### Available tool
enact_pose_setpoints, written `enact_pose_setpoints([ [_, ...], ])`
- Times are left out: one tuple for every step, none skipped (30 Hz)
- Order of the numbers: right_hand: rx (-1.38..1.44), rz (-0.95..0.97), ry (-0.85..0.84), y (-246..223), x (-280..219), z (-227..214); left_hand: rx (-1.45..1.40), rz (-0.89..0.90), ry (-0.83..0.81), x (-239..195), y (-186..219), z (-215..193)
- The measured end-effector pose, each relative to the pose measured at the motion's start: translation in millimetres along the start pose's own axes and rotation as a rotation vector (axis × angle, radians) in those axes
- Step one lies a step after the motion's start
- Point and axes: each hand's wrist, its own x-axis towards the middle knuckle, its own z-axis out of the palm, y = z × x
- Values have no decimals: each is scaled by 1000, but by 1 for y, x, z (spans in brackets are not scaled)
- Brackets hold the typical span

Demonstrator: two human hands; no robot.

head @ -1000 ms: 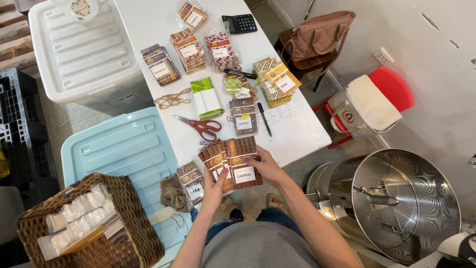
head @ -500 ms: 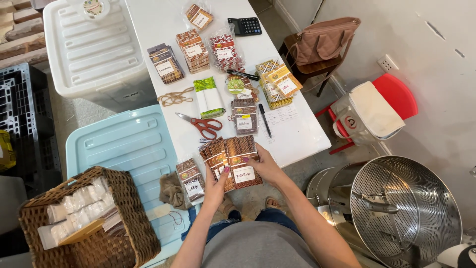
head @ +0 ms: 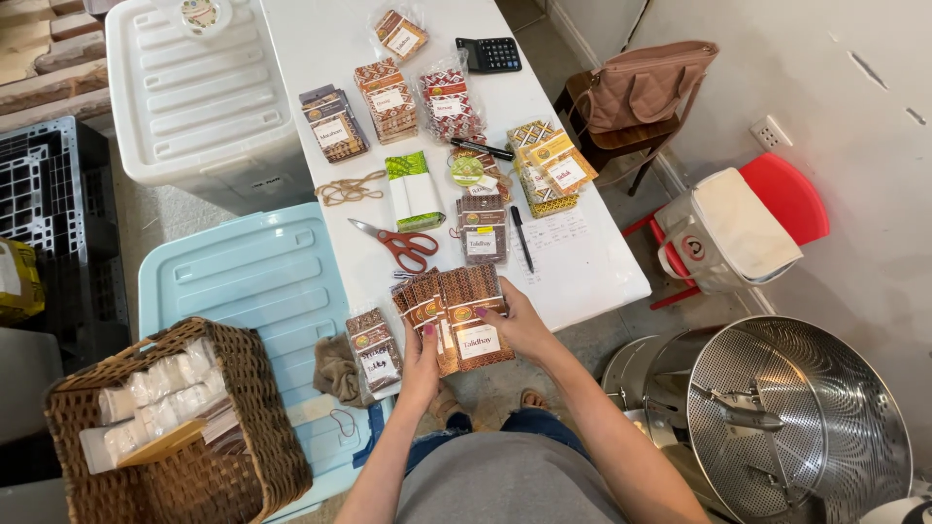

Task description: Sorting and organizing small coffee bags on a table and recording inventory on a paper list

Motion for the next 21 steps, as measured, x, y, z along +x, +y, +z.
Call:
enact_pose_setpoints([
  [0,-1,-1,1,2,-2,0,1,1,7,-21,-8],
  [-9,-7,-8,2,4,-3,17,-8,-8,14,-43,-16],
  [-18,-14,-16,3,7,-4,34,-16,-18,20,-64,-25],
  [-18,-14,-17,2,7,-4,34,-16,-16,21,-69,-26],
  [-54,-22,-14,1,7,-4,40,-29,-30,23,-74,-27],
  [-89,-32,-11,0,7,-4,45,-42,-44,24,-78,-28],
  [-89,-32,-11,-8,2,4,45,-41,-43,26,-86,-28],
  [-225,-54,5,-17,-2,11,50,-9,-61,29,-93,-27],
  [-361,-75,21,-26,-7,18,54,23,-79,32,-101,-26],
  [-361,-76,22,-38,-12,26,54,24,-80,29,-87,-22],
  [-378,-58,24,-50,-17,35,96,-43,-89,25,-73,-18],
  [-395,-38,26,-62,-23,44,138,-110,-97,22,-58,-13],
  [-396,-39,28,-57,-23,42,138,-110,-99,25,-63,-13],
  [-446,-50,25,-51,-22,41,87,-32,-115,28,-67,-13],
  [-497,-61,23,-45,-22,40,37,45,-132,31,-72,-14],
  [-497,-61,21,-60,-26,43,37,45,-130,20,-53,-8],
  [-440,10,28,-74,-30,46,-41,25,-144,9,-35,-2],
  [-383,80,33,-89,-33,49,-120,6,-157,-1,-16,4],
  [-384,78,31,-92,-33,44,-120,8,-155,15,-54,-9],
  [-443,-36,7,-94,-34,39,-125,-102,-248,31,-92,-23],
  [-500,-150,-17,-96,-34,33,-130,-212,-342,46,-131,-37],
])
